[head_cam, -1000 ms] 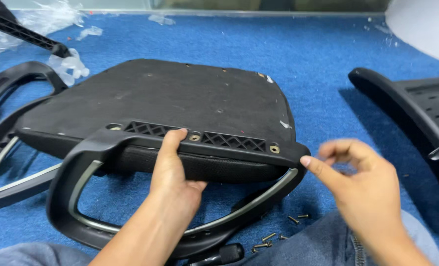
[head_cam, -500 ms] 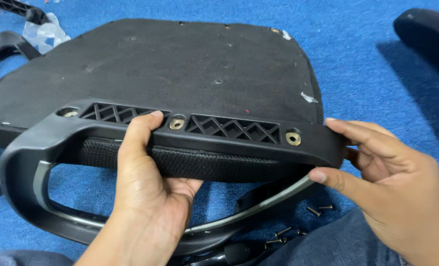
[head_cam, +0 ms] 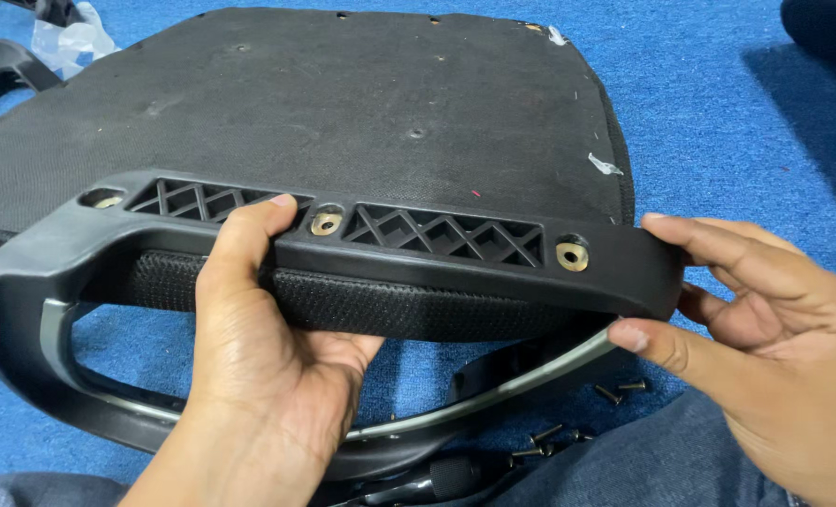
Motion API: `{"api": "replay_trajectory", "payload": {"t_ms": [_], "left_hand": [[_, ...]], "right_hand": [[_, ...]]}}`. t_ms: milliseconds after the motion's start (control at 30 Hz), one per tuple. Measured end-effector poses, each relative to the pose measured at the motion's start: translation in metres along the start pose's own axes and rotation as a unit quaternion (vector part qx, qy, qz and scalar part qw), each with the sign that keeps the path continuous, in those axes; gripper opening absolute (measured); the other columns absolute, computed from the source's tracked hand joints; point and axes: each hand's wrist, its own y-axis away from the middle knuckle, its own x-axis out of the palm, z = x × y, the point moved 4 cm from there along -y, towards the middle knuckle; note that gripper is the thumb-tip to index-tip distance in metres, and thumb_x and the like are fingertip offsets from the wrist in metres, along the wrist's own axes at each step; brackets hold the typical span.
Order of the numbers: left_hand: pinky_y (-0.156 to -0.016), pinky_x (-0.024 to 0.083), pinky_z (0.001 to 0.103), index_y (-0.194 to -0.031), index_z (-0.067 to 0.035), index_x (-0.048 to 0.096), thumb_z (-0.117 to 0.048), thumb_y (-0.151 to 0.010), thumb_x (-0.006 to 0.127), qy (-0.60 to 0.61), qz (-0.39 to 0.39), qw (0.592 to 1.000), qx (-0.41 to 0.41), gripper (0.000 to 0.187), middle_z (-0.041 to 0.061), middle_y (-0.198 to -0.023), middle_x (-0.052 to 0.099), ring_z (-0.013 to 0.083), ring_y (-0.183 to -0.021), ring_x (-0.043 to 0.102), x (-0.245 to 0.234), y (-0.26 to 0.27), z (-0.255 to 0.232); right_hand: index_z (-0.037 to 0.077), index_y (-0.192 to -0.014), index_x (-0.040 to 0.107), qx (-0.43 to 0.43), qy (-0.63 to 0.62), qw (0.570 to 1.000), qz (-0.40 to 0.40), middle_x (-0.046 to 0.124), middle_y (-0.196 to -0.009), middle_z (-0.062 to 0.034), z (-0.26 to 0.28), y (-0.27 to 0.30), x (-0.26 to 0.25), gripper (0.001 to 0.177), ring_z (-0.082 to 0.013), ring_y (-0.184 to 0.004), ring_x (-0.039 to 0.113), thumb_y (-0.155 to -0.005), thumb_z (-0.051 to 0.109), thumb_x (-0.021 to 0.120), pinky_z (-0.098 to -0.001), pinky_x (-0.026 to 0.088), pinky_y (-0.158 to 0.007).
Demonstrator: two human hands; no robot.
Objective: The person sits on the floor and attaches a black plastic frame to a black cushioned seat using a screwdriver and screws. They align the frame, insert screws, and tighten them to secure the parts together.
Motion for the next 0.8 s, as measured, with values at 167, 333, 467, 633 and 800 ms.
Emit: {"api": "replay_trajectory", "payload": {"t_ms": [167, 333, 467, 633, 800], "left_hand": [[-0.085, 0.061, 0.052, -0.109, -0.001, 0.057, -0.023, -0.083, 0.069, 0.012, 0.009, 1.000, 0.000, 0.036, 0.014, -0.102, 0.071, 0.0284, -0.094, 0.075, 0.0005, 0.0015, -0.0021], [-0.086, 0.065, 0.053, -0.111, -0.005, 0.060, -0.024, -0.083, 0.072, 0.009, 0.016, 1.000, 0.002, 0.036, 0.010, -0.103, 0.073, 0.0258, -0.095, 0.075, -0.0017, 0.0007, -0.0022], [-0.086, 0.063, 0.053, -0.110, -0.003, 0.060, -0.025, -0.083, 0.069, 0.004, -0.010, 1.000, 0.002, 0.036, 0.010, -0.103, 0.073, 0.0258, -0.093, 0.076, -0.0030, 0.0020, -0.0031], [-0.087, 0.060, 0.056, -0.113, -0.004, 0.057, -0.021, -0.084, 0.069, 0.002, -0.006, 1.000, 0.000, 0.035, 0.011, -0.106, 0.071, 0.0265, -0.097, 0.074, -0.0019, 0.0046, -0.0062], [-0.084, 0.061, 0.053, -0.110, 0.000, 0.058, -0.024, -0.079, 0.061, 0.004, 0.010, 1.000, -0.027, 0.039, 0.015, -0.102, 0.073, 0.0297, -0.091, 0.076, -0.0022, 0.0022, -0.0043]], "right_hand": [[-0.006, -0.132, 0.058, -0.015, -0.030, 0.999, 0.007, 0.062, -0.126, -0.0184, -0.0016, -0.0018, -0.0013, 0.059, -0.0312, -0.123, 0.069, -0.074, -0.010, 0.071, -0.0442, 0.053, -0.101], [-0.004, -0.133, 0.057, -0.008, -0.054, 0.998, 0.014, 0.065, -0.125, -0.0193, -0.0062, -0.0008, -0.0015, 0.061, -0.0285, -0.120, 0.069, -0.074, -0.011, 0.071, -0.0432, 0.053, -0.101], [-0.004, -0.135, 0.056, -0.012, -0.055, 0.998, 0.033, 0.067, -0.122, -0.0205, -0.0087, -0.0012, -0.0025, 0.062, -0.0270, -0.118, 0.070, -0.076, -0.010, 0.072, -0.0426, 0.055, -0.102], [-0.005, -0.136, 0.055, -0.013, -0.062, 0.997, 0.041, 0.066, -0.120, -0.0206, -0.0095, -0.0009, -0.0022, 0.063, -0.0265, -0.116, 0.069, -0.076, -0.011, 0.071, -0.0412, 0.057, -0.101], [-0.006, -0.137, 0.055, 0.017, -0.064, 0.997, 0.030, 0.066, -0.121, -0.0205, -0.0083, 0.0008, -0.0014, 0.064, -0.0269, -0.114, 0.071, -0.075, -0.013, 0.071, -0.0401, 0.060, -0.092]]}}
